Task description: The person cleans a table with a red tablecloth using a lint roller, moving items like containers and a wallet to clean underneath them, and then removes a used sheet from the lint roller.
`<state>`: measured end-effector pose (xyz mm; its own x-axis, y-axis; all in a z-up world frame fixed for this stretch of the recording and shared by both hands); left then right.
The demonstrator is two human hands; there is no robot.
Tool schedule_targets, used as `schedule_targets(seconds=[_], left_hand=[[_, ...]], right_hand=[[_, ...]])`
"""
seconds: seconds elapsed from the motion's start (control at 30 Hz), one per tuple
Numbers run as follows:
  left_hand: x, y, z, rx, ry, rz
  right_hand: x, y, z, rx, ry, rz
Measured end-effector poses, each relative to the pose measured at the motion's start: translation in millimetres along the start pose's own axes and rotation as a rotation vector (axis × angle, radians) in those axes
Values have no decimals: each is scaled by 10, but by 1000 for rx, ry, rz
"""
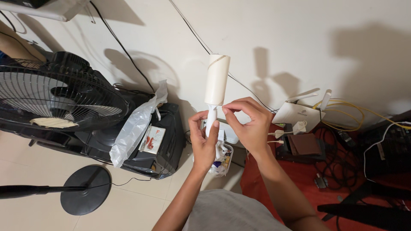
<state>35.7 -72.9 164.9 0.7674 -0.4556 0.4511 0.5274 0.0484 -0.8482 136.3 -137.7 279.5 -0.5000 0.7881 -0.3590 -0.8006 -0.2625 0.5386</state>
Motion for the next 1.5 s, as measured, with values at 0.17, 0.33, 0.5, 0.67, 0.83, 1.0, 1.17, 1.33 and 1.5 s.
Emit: schedule_targets(seconds=[0.17,0.33,0.5,0.67,0.83,1.0,1.17,1.33,1.5], left_hand=[[-44,-43,-2,99,9,73],[-74,-56,25,110,6,119],[-74,203,83,-40,33,-138],[37,675,-61,-365,92,-305],[216,1026,-455,-637,291,-185],[206,1197,-830,-634,668,27],[-217,1597,-1198,-805,1151,214],[-765,1914,-1260,-1119,1430,436],[-938,1992,-1165,-1128,1553,574]], right_hand=[[-10,-33,-7,60,-7,69],[-13,-239,-84,146,-13,141],[68,-639,-459,318,71,154],[187,-952,-1167,744,229,539],[151,-780,-1707,1017,-32,485],[-128,-493,-2075,930,-394,435],[-291,-222,-2784,1070,-736,259],[-336,246,-3874,1271,-883,-144],[-469,676,-4841,1178,-1053,-412]])
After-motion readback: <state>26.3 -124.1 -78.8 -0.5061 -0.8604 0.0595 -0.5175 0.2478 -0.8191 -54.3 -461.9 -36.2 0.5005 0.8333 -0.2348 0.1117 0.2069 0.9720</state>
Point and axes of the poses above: each hand's wrist, its own z-axis towards the middle knuckle, its own x-axis out of the palm, y = z × x, the point moved 3 cm from there along z, towards the middle knuckle
